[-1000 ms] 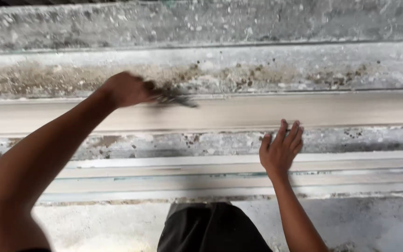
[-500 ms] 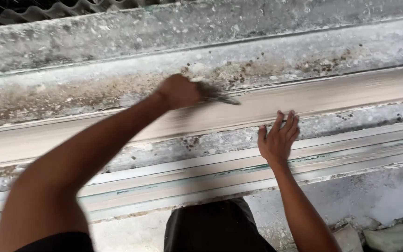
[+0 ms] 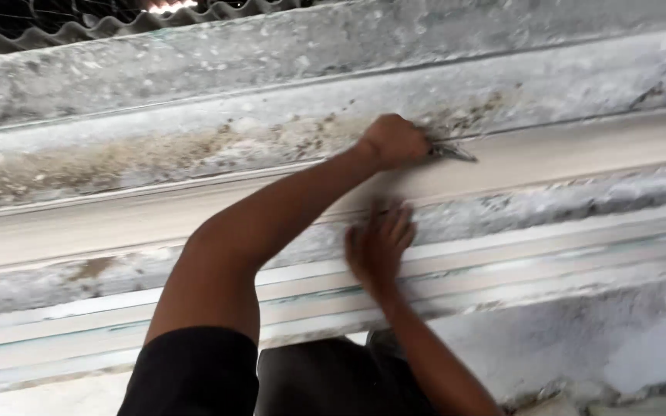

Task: Finishing a plaster crown molding or cornice by scraping and smoothing with a putty knife.

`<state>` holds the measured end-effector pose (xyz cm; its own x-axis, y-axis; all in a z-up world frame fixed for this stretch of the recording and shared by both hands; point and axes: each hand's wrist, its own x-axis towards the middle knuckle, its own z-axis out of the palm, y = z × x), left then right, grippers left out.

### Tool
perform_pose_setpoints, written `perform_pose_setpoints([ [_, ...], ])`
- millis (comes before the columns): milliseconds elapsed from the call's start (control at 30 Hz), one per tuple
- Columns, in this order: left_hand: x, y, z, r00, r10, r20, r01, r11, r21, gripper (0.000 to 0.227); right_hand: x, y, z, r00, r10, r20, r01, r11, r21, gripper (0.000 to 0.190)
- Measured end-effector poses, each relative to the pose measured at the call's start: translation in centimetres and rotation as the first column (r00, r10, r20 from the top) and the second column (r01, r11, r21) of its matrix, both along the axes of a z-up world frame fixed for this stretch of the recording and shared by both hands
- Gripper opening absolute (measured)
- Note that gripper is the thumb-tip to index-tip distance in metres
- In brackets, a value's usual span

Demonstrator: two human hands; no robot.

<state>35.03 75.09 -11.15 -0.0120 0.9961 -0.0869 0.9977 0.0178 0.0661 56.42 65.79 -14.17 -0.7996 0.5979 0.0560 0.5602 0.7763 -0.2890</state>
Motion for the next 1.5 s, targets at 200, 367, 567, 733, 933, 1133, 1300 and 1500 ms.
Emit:
perform_pose_setpoints([
  [200,0.0,0.1,5.7,0.998,0.038,-0.049,-0.049,0.963,-0.265,0.023,10.1,16.0,-1.9,0.948,0.245,-0.204,-0.278,0.948,-0.156,0.069],
  [367,-3.7,-13.4,5.5,0.967,-0.045,-0.252,-0.075,0.891,-0.447,0.049,18.2,39.2,-2.7,1.000,0.016,0.003,-0.016,1.000,0.019,0.060],
  [567,0.1,-1.0,2.5,0.966,-0.055,-0.252,-0.042,0.930,-0.365,0.054,18.8,45.0,-4.0,0.996,-0.043,-0.075,0.044,0.999,0.019,0.062],
  [733,7.8,20.8,0.5,0.987,-0.085,-0.138,0.027,0.926,-0.377,0.026,18.8,44.5,-3.4,0.992,-0.058,-0.108,0.064,0.996,0.056,0.060],
  [933,7.7,18.9,2.0,0.991,-0.083,-0.105,0.046,0.949,-0.312,0.017,19.1,44.4,-2.6,0.992,-0.050,-0.116,0.059,0.995,0.078,0.060],
  [1133,8.2,18.7,3.8,0.997,-0.049,-0.062,0.022,0.922,-0.386,0.041,18.6,43.9,-2.4,0.989,-0.055,-0.138,0.069,0.992,0.102,0.060],
  [1300,16.4,41.1,-0.5,0.998,-0.050,-0.036,0.039,0.965,-0.258,0.019,18.6,44.5,-2.9,0.997,-0.047,-0.066,0.046,0.999,-0.020,0.068],
  [1500,18.4,49.8,-1.1,0.999,-0.016,-0.047,0.002,0.956,-0.292,0.021,24.8,53.7,-4.1,0.985,0.113,-0.130,-0.140,0.966,-0.218,0.067],
])
